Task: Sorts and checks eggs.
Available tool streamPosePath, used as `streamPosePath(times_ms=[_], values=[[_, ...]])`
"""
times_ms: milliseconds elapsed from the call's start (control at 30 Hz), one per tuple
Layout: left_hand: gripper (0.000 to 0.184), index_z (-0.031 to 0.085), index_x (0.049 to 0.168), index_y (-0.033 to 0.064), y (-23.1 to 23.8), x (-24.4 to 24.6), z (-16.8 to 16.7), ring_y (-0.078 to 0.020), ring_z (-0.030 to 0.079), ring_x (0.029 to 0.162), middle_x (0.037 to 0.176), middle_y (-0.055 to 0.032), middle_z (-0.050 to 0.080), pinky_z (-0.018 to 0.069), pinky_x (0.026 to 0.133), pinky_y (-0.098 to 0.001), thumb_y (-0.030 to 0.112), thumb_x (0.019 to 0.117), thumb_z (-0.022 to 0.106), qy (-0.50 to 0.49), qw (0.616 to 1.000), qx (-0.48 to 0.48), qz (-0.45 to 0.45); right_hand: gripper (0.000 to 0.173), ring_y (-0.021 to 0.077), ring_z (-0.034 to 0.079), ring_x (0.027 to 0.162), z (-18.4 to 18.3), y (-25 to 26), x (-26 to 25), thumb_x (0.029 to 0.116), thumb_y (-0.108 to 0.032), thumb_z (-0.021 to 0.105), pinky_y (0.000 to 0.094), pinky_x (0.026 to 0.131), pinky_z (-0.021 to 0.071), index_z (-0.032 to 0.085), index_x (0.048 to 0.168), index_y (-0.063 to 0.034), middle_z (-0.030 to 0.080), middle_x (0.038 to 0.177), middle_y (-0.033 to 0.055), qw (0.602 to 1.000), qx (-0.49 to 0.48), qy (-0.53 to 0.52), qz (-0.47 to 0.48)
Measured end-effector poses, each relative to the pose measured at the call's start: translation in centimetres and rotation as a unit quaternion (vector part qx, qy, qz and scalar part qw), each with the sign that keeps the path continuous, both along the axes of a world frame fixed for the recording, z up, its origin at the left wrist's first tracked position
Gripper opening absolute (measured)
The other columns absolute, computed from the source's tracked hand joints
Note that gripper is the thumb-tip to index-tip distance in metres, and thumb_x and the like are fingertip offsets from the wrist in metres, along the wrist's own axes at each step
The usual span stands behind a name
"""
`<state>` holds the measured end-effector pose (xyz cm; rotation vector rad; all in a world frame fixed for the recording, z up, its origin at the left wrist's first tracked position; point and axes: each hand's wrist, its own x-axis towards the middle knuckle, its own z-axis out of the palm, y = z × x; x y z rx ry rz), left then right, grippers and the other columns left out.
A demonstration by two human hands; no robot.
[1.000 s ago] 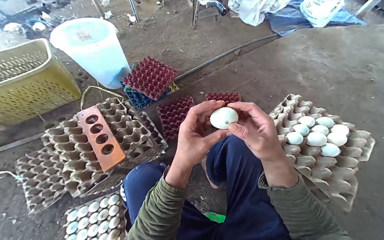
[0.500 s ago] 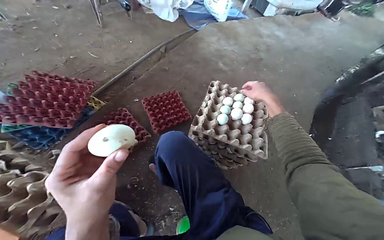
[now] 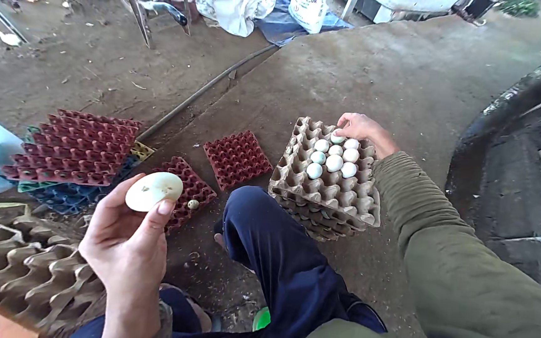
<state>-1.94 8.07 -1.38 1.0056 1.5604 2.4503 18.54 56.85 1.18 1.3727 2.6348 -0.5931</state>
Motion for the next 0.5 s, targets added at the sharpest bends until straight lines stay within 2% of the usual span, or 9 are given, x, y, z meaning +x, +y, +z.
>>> streamPosePath(times_ms=[167, 400, 500], values=[[0.039, 0.067, 0.124, 0.0182, 0.1, 0.1, -0.1, -0.0143, 0.071, 0.103, 0.117, 0.0033, 0.071, 0.0613, 0.09, -0.0324, 0.02, 0.0873, 0.08, 0.001, 1.0, 0.002, -0.006, 0.048, 0.0408, 0.067, 0.103, -0.1, -0.2, -1.7, 0.0917, -0.037, 0.078, 0.0651, 0.091, 0.0487, 0.064, 0.126, -0.0058, 0.071, 0.109, 0.0227, 0.998, -0.005, 0.057, -0.021], [0.04, 0.067, 0.125, 0.0169, -0.1, 0.0, -0.1, -0.0145, 0.071, 0.103, 0.116, 0.0027, 0.072, 0.0614, 0.09, -0.0321, 0.018, 0.0869, 0.08, -0.002, 1.0, 0.007, 0.003, 0.038, 0.0396, 0.066, 0.102, -1.9, 0.1, -3.2, 0.0921, -0.038, 0.077, 0.0641, 0.089, 0.0482, 0.069, 0.116, -0.0085, 0.07, 0.106, 0.0211, 0.999, -0.008, 0.028, 0.014], [0.04, 0.067, 0.125, 0.0175, -0.2, 0.0, 0.0, -0.0145, 0.071, 0.103, 0.117, 0.0028, 0.072, 0.0613, 0.09, -0.032, 0.02, 0.0871, 0.081, 0.0, 1.0, 0.004, 0.0, 0.038, 0.0387, 0.066, 0.105, -1.8, 0.0, -3.4, 0.0931, -0.04, 0.076, 0.0637, 0.092, 0.0473, 0.071, 0.115, -0.0087, 0.071, 0.109, 0.0198, 0.999, -0.01, 0.006, 0.036]])
